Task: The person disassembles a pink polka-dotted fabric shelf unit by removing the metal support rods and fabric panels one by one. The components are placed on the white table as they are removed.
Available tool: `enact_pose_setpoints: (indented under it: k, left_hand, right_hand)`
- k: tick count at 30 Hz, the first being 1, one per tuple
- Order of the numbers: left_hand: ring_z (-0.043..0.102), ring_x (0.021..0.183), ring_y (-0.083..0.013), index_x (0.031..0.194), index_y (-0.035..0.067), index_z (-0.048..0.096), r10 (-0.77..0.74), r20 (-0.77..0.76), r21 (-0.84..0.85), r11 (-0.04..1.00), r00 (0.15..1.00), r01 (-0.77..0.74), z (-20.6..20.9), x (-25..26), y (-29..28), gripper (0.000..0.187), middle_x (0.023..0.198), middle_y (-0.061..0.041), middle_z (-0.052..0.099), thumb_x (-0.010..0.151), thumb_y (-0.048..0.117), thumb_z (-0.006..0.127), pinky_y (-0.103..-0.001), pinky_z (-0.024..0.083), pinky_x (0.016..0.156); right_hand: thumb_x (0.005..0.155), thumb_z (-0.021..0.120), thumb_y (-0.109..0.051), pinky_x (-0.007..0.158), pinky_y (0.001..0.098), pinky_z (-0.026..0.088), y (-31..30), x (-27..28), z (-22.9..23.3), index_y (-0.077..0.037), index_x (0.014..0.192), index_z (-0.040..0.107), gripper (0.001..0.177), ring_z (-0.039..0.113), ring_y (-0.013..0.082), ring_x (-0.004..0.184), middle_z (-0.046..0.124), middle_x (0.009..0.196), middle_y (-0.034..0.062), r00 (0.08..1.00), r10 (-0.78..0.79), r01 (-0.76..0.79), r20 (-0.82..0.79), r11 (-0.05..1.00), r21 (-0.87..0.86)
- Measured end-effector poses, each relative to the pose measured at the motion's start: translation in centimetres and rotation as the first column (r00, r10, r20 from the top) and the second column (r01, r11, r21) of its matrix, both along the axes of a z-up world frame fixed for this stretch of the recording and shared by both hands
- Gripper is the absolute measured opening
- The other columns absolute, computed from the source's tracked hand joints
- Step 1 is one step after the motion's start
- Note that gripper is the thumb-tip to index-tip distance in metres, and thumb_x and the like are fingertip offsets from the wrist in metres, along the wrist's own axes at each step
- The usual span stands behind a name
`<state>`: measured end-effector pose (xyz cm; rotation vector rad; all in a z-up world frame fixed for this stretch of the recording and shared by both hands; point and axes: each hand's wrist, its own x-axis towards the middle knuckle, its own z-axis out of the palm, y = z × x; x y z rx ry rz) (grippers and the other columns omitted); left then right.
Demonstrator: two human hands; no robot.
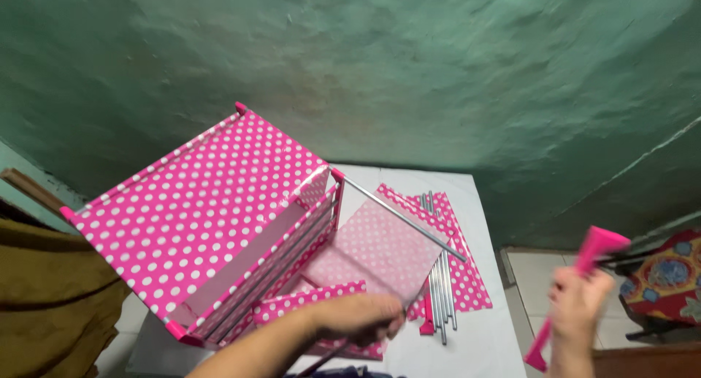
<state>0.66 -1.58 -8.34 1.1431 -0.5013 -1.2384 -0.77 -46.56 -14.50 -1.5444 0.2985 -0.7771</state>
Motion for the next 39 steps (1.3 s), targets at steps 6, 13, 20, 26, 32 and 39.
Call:
enact_pose_setpoints:
  k: [6, 13, 20, 26, 32, 39]
  left_hand:
    - [0.046, 0.067, -0.0071, 0.123, 0.006, 0.055, 0.399, 0.052, -0.224, 0.898, 0.916, -0.378, 0.6, 2.6, 1.7, 0.025, 0.08, 0.003, 0.05, 0.101, 0.018, 0.059, -0.023, 0.037, 0.058]
    - [0.06, 0.089, -0.0132, 0.119, 0.004, 0.053, 0.771, -0.163, -0.267, 0.566, 0.616, -0.78, 1.4, 2.5, 2.8, 0.02, 0.094, -0.005, 0.061, 0.1, 0.01, 0.055, -0.03, 0.05, 0.086]
    - [0.064, 0.101, -0.0204, 0.116, 0.004, 0.05, 0.886, -0.171, -0.123, 0.414, 0.431, -0.902, -4.8, 1.7, 1.6, 0.017, 0.101, -0.012, 0.065, 0.1, 0.007, 0.054, -0.036, 0.048, 0.098]
    - [0.064, 0.116, -0.0221, 0.113, 0.009, 0.043, 0.891, -0.224, -0.109, 0.38, 0.395, -0.919, -10.8, 2.6, -0.5, 0.019, 0.116, -0.017, 0.069, 0.097, 0.005, 0.052, -0.035, 0.045, 0.106]
    - [0.063, 0.118, -0.0227, 0.116, 0.011, 0.042, 0.869, -0.254, 0.019, 0.444, 0.425, -0.896, -13.2, 2.6, -5.0, 0.022, 0.123, -0.015, 0.066, 0.098, 0.01, 0.056, -0.041, 0.052, 0.098]
    - [0.056, 0.121, -0.0123, 0.145, 0.021, 0.031, 0.772, 0.037, 0.285, 0.601, 0.635, -0.747, -12.1, 2.0, -4.2, 0.067, 0.14, 0.001, 0.05, 0.092, 0.027, 0.072, -0.037, 0.053, 0.092]
  right_hand:
    - [0.083, 0.069, 0.004, 0.075, 0.032, 0.056, 0.4, 6.1, -9.1, -0.002, 0.139, 0.051, 0.059, 0.067, 0.0179, 0.089, 0.067, 0.111, 0.0069, 0.88, 0.2, -0.23, -0.431, 0.973, -0.018]
    - [0.086, 0.073, -0.005, 0.085, 0.0417, 0.057, 3.8, 10.4, -14.9, -0.012, 0.124, 0.07, 0.039, 0.073, 0.0302, 0.095, 0.077, 0.103, 0.0124, 0.594, -0.308, -0.232, -0.743, 0.819, -0.525]
    - [0.089, 0.068, -0.013, 0.093, 0.0467, 0.052, 5.5, 12.2, -17.3, -0.006, 0.127, 0.067, 0.039, 0.066, 0.0409, 0.11, 0.072, 0.116, 0.0217, 0.782, -0.263, -0.241, -0.565, 0.708, -0.664]
    - [0.092, 0.064, -0.017, 0.099, 0.0419, 0.051, 6.2, 10.7, -16.3, -0.002, 0.137, 0.063, 0.047, 0.06, 0.043, 0.123, 0.06, 0.137, 0.0326, 0.973, -0.096, -0.107, -0.211, 0.624, -0.774]
    - [0.098, 0.061, -0.023, 0.093, 0.0263, 0.053, 13.3, 0.5, -9.5, -0.011, 0.137, 0.059, 0.041, 0.067, 0.0108, 0.106, 0.073, 0.115, 0.0015, 0.404, 0.721, -0.764, -0.562, 0.604, 0.225]
    - [0.099, 0.063, -0.023, 0.072, 0.0384, 0.049, 12.6, -6.3, -13.0, -0.016, 0.149, 0.056, 0.051, 0.057, 0.0202, 0.08, 0.072, 0.1, 0.0094, 0.457, 0.322, -0.419, -0.829, 0.9, 0.119]
